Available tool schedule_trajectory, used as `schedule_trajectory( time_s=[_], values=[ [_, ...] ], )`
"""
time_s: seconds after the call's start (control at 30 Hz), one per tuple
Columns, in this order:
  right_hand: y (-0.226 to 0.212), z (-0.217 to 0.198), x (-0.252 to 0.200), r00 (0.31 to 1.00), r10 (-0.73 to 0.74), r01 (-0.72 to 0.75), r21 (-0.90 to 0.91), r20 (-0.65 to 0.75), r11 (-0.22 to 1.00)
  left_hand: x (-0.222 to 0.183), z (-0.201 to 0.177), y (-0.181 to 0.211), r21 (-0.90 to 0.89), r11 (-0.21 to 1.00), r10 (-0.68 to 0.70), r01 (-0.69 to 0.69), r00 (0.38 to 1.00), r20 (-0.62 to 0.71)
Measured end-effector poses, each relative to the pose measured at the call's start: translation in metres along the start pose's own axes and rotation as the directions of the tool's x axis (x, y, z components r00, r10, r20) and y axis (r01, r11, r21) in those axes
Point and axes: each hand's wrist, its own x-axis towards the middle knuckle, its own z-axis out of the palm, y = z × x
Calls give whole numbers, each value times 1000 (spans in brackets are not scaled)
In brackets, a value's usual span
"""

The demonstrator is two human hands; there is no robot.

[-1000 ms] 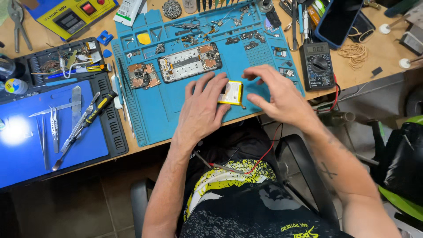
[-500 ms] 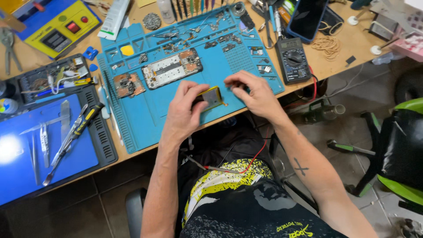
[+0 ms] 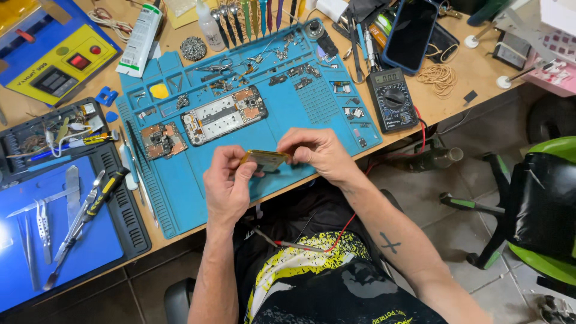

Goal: The person uses a multimeter to test several smartphone batteries on a workbench. After testing, the person selects a battery and installs it into a disassembled smartphone chassis, connecting the battery ribbon cable to the motherboard.

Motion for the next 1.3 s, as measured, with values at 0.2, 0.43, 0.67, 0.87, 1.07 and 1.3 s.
schedule_trajectory(
  time_s=[0.2, 0.43, 0.67, 0.87, 1.07, 1.3],
  values=[
    [2, -3, -4, 999, 42, -42, 4, 6, 999, -1, 2, 15, 94, 996, -3, 7, 999, -45],
    [2, -2, -6, 999, 18, -23, -143, -43, 989, -1, 5, 16, 149, 987, 64, -64, 998, 7],
    [0, 1, -6, 994, -44, 19, -240, -99, 971, 0, 3, 20, 129, 991, 30, -33, 999, 27],
    [7, 5, -9, 996, 23, -38, -191, -81, 981, 6, 1, 31, 76, 996, -39, 41, 999, -28],
    [-5, 11, -11, 972, 21, -49, -117, -233, 992, 57, -48, 44, 549, 812, 188, -196, 980, 71],
    [10, 2, -7, 973, 36, -50, -55, -227, 997, 101, -62, 22, 950, 205, -138, -235, 954, 266]
  ],
)
